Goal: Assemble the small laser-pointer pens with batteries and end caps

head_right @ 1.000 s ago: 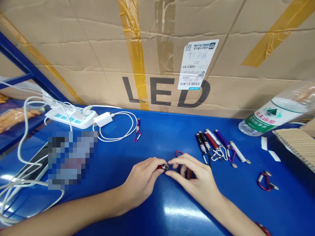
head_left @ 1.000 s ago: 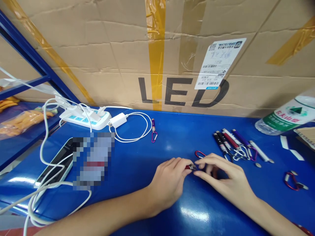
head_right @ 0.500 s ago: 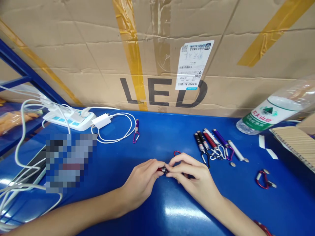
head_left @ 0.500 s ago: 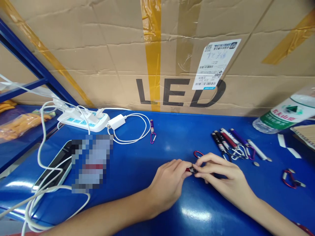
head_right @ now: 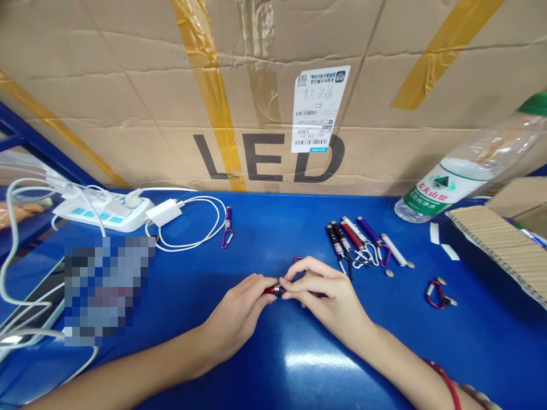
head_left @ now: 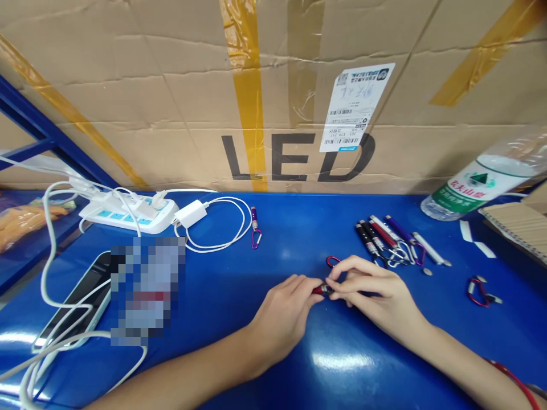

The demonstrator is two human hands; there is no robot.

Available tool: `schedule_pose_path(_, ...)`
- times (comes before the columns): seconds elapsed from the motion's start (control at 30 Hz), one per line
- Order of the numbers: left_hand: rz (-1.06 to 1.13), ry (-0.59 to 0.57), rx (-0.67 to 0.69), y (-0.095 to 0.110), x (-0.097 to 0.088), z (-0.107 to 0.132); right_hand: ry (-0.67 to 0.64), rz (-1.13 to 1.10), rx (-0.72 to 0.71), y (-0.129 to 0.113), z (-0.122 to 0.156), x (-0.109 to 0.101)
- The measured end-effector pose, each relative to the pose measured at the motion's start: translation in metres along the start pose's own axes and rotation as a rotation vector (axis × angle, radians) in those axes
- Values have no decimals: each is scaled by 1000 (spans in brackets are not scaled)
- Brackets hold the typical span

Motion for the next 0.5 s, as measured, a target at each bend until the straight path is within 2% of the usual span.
schedule_pose_path(0.17,-79,5,70,1,0,0,-45,-25,-4,-2,-3,1)
schedule_pose_path(0.5,-75,10,143,3,3,3,-103,61,-13,-4,-4,2)
Point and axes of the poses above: each hand's wrist, its own z-axis away from the middle knuckle, its own x-axis out of the palm, y = z × x, the point moved 3 cm from there along -z, towards the middle knuckle, and after that the axes turned 7 degrees about -z, right-handed, at the moved point
